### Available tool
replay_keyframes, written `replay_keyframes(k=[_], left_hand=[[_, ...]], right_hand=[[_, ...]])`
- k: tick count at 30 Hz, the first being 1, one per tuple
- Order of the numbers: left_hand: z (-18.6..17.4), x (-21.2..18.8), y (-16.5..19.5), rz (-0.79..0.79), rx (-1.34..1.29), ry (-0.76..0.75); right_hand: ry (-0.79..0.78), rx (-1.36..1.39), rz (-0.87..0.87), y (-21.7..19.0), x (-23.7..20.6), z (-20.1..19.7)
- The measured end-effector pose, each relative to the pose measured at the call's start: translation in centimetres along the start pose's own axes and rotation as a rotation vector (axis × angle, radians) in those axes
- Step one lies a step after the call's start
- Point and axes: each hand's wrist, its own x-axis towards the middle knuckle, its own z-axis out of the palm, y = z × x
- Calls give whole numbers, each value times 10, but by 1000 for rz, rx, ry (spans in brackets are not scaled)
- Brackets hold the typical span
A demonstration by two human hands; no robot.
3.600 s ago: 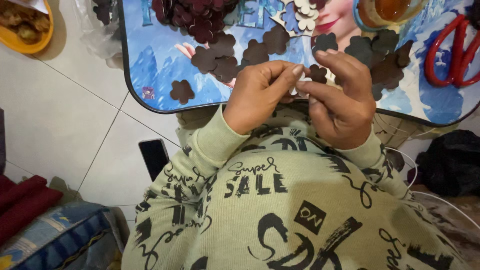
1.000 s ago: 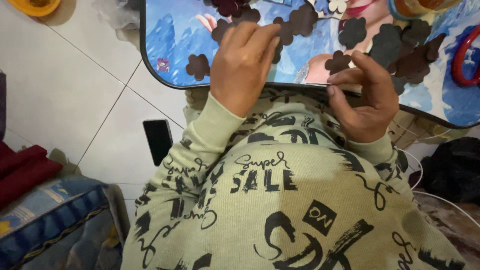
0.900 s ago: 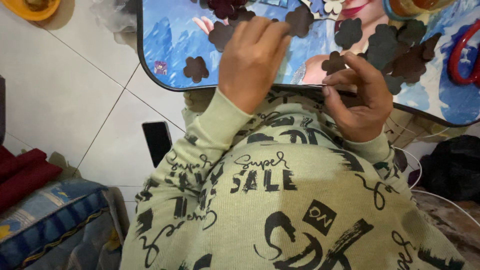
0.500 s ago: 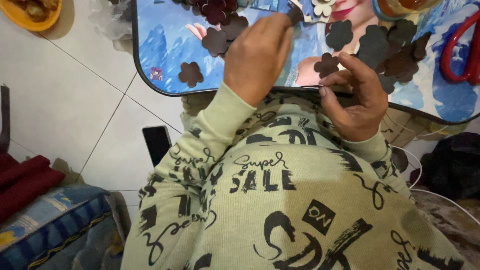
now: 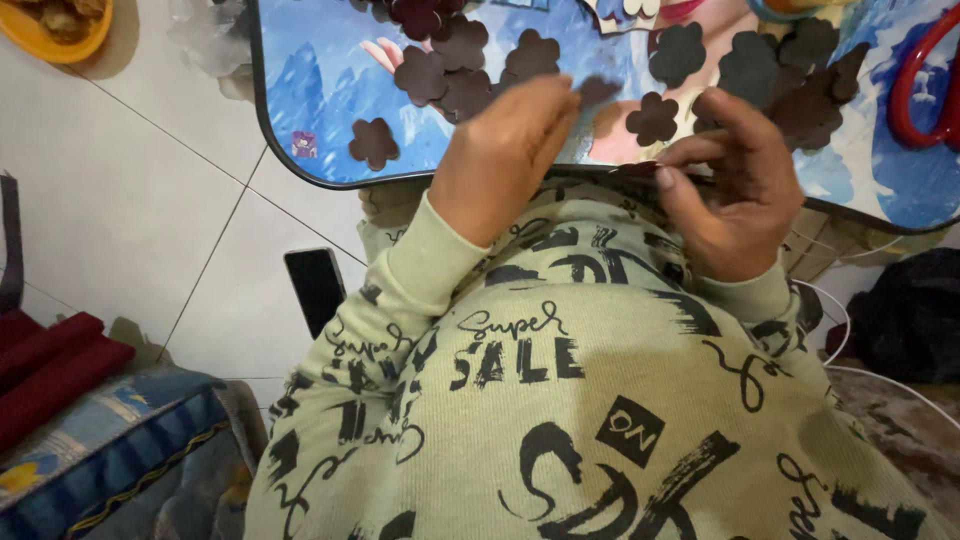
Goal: The person sits on the floor with a lap desk covered in dark flower-shaped cutouts. They pick up cutout pieces, press them together into layered flower shapes, and place the assembled flowers back on the desk, repeating this with one piece at a time.
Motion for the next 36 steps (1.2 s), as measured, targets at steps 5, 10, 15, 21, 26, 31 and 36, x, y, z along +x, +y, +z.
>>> replay_keyframes(k=[5,10,15,21,26,31,36], left_hand=[[-6,-11,4,-2,33,-148],[-14,-11,11,-64,16,-71],[-9,-4,13,-59,85,-34],[4,1,13,-67,74,-93],[15,-5,15,-388,-330,-89],[27,-7,10,-666,-930,-109],[29,-16,7,-609,-944,-188]], right_hand=[[96,63,93,9,-5,-15],[118,51,92,17,1,-20],[106,48,115,17,5,-19],[70,49,97,15,8,-14],[43,99,152,7,9,-15],[-61,236,198,0,16,-19],[-185,242,189,-4,23,-17]])
